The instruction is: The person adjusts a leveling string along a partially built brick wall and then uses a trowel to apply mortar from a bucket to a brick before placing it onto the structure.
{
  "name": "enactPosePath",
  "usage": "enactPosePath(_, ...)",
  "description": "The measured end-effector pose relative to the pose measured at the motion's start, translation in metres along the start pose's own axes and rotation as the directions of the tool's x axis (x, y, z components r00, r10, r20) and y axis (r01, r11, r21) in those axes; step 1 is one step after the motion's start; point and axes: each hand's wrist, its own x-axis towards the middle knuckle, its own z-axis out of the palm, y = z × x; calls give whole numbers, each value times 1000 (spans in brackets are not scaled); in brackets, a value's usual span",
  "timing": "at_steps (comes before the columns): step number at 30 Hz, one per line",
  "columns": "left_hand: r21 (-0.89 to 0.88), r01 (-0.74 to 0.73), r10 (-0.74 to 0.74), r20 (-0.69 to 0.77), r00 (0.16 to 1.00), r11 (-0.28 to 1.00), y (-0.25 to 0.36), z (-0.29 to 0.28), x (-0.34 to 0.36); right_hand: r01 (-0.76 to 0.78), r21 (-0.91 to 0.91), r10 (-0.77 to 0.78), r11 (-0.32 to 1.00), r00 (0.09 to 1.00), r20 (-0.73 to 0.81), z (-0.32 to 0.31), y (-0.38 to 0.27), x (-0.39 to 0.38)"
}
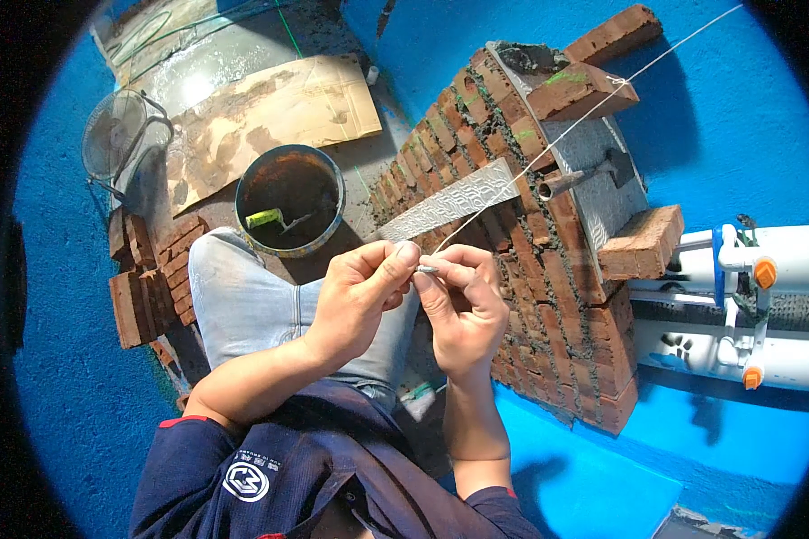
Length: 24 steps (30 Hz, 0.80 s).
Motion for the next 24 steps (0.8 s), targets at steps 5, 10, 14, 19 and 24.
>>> enactPosePath(5, -22, -10, 9, -31, 999, 1000, 3, 2, -1, -209, 345, 193, 915, 978, 82, -4, 3, -1)
enactPosePath(10, -90, 22, -22, -2, 1000, 996, 4, 2, -2, -205, 394, 194, 896, 979, 69, -3, 7, -4)
enactPosePath(14, -205, 47, -37, 55, 998, 978, 4, -2, -4, -191, 398, 197, 897, 980, 27, -3, 4, -4)
enactPosePath(19, -295, 46, -24, 80, 997, 954, 3, -3, -3, -179, 237, 184, 955, 983, 0, -1, -7, -7)
enactPosePath(24, -338, 44, -21, 71, 997, 940, 4, -2, -4, -219, 283, 219, 934, 975, 31, -4, -5, -5)
